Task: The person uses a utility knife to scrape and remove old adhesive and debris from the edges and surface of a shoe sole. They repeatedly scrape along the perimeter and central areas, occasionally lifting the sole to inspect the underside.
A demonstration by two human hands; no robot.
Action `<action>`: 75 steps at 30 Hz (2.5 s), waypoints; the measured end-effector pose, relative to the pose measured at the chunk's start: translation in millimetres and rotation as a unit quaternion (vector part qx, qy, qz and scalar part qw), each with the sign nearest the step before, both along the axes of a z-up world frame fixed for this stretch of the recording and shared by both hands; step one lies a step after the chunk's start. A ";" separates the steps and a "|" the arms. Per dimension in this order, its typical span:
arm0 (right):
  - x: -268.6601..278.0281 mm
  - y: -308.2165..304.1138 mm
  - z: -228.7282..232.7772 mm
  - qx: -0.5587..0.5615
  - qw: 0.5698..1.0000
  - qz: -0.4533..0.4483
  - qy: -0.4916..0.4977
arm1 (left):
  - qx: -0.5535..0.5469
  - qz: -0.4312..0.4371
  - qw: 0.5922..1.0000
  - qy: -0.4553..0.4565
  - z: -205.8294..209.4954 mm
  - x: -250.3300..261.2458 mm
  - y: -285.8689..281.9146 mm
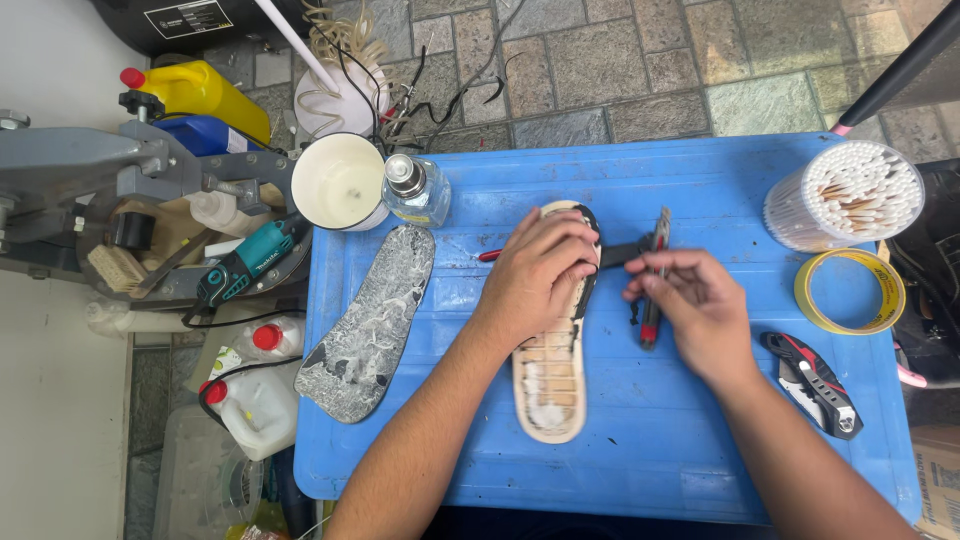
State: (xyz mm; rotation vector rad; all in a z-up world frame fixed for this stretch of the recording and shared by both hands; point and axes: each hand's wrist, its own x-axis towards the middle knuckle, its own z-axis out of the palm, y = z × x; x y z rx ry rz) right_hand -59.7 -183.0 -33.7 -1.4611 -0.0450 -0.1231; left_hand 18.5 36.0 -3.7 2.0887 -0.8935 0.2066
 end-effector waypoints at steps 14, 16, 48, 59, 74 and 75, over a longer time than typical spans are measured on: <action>14.1 8.8 31.9 -0.094 0.979 0.058 0.172 | -0.018 0.064 0.998 -0.019 -6.6 5.6 -10.1; 22.7 8.1 34.4 -0.106 0.978 0.067 0.168 | -0.012 0.071 0.997 -0.017 -7.2 8.9 -11.0; 19.2 -0.5 28.1 -0.117 0.969 0.110 0.186 | 0.013 0.084 0.996 -0.015 -14.9 7.2 -16.6; 15.9 -7.9 20.7 -0.105 0.971 0.108 0.188 | -0.007 0.067 0.998 -0.001 -14.5 9.6 -14.5; 28.2 -2.5 29.9 -0.094 0.969 0.110 0.200 | -0.013 -0.028 0.999 0.031 -11.4 11.5 0.1; 27.9 -3.6 29.7 -0.097 0.969 0.115 0.197 | -0.009 -0.030 0.999 0.028 -12.2 11.5 -0.5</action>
